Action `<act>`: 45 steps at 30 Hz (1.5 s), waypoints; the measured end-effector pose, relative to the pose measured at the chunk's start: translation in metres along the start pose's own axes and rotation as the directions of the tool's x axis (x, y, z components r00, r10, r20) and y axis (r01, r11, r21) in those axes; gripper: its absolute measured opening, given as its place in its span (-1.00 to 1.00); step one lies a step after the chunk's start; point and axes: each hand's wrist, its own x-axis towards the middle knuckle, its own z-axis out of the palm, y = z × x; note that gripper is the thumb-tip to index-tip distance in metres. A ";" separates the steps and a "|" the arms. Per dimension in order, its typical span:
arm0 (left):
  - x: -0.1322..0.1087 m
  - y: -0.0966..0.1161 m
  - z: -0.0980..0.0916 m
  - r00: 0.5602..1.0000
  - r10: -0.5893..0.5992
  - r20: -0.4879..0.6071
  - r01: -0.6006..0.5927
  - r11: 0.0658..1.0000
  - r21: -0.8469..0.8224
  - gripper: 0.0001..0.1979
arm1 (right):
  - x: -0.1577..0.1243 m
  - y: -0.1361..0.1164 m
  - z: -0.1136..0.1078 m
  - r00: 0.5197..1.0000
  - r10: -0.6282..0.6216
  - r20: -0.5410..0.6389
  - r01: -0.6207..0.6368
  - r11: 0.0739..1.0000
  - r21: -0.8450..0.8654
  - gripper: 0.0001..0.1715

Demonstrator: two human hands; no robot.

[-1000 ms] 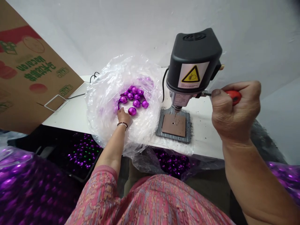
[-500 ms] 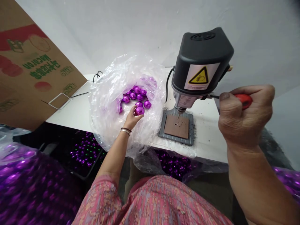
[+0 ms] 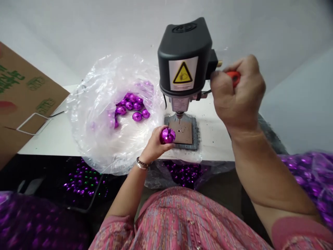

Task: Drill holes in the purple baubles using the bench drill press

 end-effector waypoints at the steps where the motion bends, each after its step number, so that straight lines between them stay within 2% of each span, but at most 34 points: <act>1: 0.003 -0.002 0.005 1.000 -0.024 0.010 0.023 0.999 0.048 -0.27 | 0.008 -0.002 0.001 1.000 0.027 0.012 -0.027 1.000 -0.012 -0.73; 3: 0.010 -0.007 0.011 0.993 -0.103 0.052 0.102 0.994 0.024 -0.27 | 0.025 -0.005 0.005 0.996 0.085 0.027 -0.084 0.996 -0.036 -0.68; 7: 0.021 -0.015 0.015 0.965 -0.224 0.139 0.245 0.955 -0.166 -0.35 | 0.052 -0.004 0.015 0.983 0.176 0.059 -0.171 0.983 -0.073 -0.56; 11: 0.030 -0.020 0.021 0.951 -0.252 0.176 0.297 0.904 -0.308 -0.50 | 0.060 -0.001 0.021 0.981 0.176 0.078 -0.171 0.983 -0.070 -0.55; 14: 0.035 -0.022 0.027 0.947 -0.284 0.148 0.318 0.891 -0.325 -0.49 | 0.060 -0.001 0.021 0.982 0.170 0.084 -0.168 0.985 -0.029 -0.56; 19: 0.041 -0.016 0.034 0.946 -0.305 0.111 0.325 0.906 -0.271 -0.45 | 0.058 -0.001 0.021 0.981 0.159 0.113 -0.167 0.984 0.067 -0.53; 25: 0.044 -0.010 0.039 0.944 -0.321 0.071 0.327 0.939 -0.108 -0.38 | 0.058 -0.003 0.019 0.976 0.169 0.140 -0.180 0.981 0.069 -0.54; 29: 0.049 -0.009 0.044 0.947 -0.319 0.039 0.314 0.944 0.098 -0.28 | 0.057 -0.005 0.016 0.971 0.176 0.164 -0.184 0.982 0.037 -0.58; 34: 0.058 -0.004 0.048 0.979 -0.203 0.007 0.188 0.916 0.355 -0.30 | 0.058 -0.005 0.017 0.973 0.166 0.162 -0.165 0.986 -0.016 -0.61; 40: 0.059 0.000 0.049 0.980 -0.192 0.044 0.167 0.927 0.335 -0.40 | 0.053 -0.002 0.016 0.984 0.121 0.133 -0.125 0.992 0.023 -0.56; 45: 0.058 -0.008 0.051 0.982 -0.176 0.069 0.151 0.949 0.275 -0.46 | 0.026 0.004 0.001 0.990 -0.122 0.069 0.118 0.991 0.058 -0.71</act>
